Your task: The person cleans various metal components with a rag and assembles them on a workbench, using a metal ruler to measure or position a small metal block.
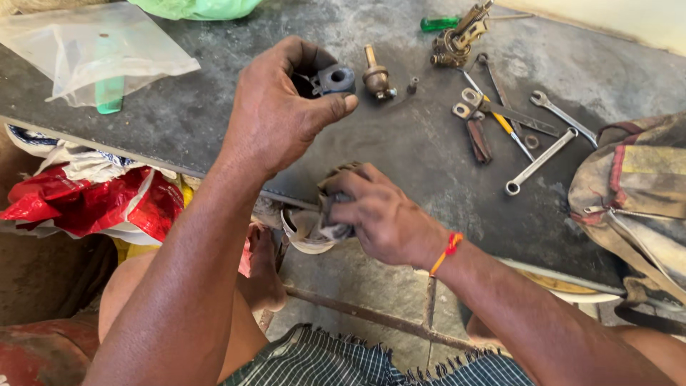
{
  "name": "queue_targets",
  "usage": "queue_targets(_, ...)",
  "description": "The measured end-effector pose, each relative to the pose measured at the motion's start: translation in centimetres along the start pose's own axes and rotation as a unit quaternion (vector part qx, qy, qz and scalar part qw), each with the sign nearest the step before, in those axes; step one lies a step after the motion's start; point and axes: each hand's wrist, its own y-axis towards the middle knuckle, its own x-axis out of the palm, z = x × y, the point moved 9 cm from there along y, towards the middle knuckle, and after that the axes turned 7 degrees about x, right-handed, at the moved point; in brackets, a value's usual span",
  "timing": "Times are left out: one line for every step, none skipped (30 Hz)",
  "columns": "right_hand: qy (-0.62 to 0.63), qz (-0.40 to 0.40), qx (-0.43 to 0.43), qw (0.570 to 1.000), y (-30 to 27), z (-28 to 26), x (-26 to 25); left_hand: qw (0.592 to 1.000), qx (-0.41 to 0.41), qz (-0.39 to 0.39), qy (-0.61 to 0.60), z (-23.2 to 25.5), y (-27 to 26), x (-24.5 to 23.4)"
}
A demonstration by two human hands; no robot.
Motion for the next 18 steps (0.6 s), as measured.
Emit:
queue_targets(-0.021,0.002,-0.003,1.0,-1.0,-0.1,0.4,1.0,0.006,-0.001,-0.008,0.2,0.0,0.1)
queue_targets(-0.077,0.005,-0.022,0.997,-2.3,-0.3,1.0,1.0,0.006,-0.002,-0.011,0.2,0.0,0.1)
queue_targets(-0.131,0.007,-0.042,0.99,-3.7,-0.4,2.0,1.0,0.005,-0.002,-0.015,0.3,0.0,0.1)
queue_targets(-0.185,0.009,-0.062,0.981,-5.6,-0.4,3.1,1.0,0.004,-0.002,-0.018,0.3,-0.1,0.0)
queue_targets(-0.2,-0.031,-0.085,0.976,-7.9,-0.3,4.8,1.0,0.008,-0.002,-0.01,0.5,-0.1,-0.1)
queue_targets(-0.215,-0.071,-0.107,0.968,-10.3,-0.1,6.6,1.0,0.011,-0.003,-0.001,0.6,-0.2,-0.3)
queue_targets(-0.213,-0.125,-0.072,0.966,-12.5,1.2,8.7,1.0,0.015,-0.001,0.009,0.8,-0.3,-0.6)
queue_targets(-0.211,-0.178,-0.036,0.961,-14.5,2.8,10.7,1.0,0.008,-0.002,0.019,0.7,-0.3,-0.8)
queue_targets(-0.194,-0.188,0.081,0.96,-16.1,5.8,11.5,1.0,0.002,-0.005,0.025,0.7,-0.4,-0.8)
queue_targets(-0.175,-0.194,0.197,0.945,-18.1,8.7,12.1,0.999,-0.005,-0.008,0.032,0.6,-0.4,-0.5)
queue_targets(-0.153,-0.192,0.305,0.92,-19.6,11.5,12.6,0.999,0.013,-0.005,0.037,0.9,-0.2,-0.5)
queue_targets(-0.147,-0.167,0.33,0.918,-20.3,12.9,12.7,0.999,0.031,-0.001,0.043,1.2,0.0,-0.4)
queue_targets(-0.134,-0.144,0.359,0.912,-21.2,13.5,12.9,0.998,0.046,-0.005,0.048,1.5,-0.2,-0.1)
queue_targets(-0.121,-0.122,0.389,0.905,-21.9,13.9,13.2,0.997,0.04,-0.021,0.059,1.4,-0.6,0.2)
queue_targets(-0.129,-0.116,0.374,0.911,-21.9,14.3,12.9,0.997,0.046,-0.03,0.062,1.5,-0.2,0.7)
queue_targets(-0.137,-0.112,0.358,0.917,-21.8,14.7,12.4,0.996,0.052,-0.039,0.064,1.6,0.2,1.4)
queue_targets(-0.137,-0.11,0.341,0.924,-21.5,14.3,12.6,0.995,0.056,-0.039,0.067,1.7,0.2,1.6)
queue_targets(-0.134,-0.111,0.356,0.918,-21.6,14.4,12.6,0.995,0.061,-0.04,0.069,1.8,0.2,1.9)
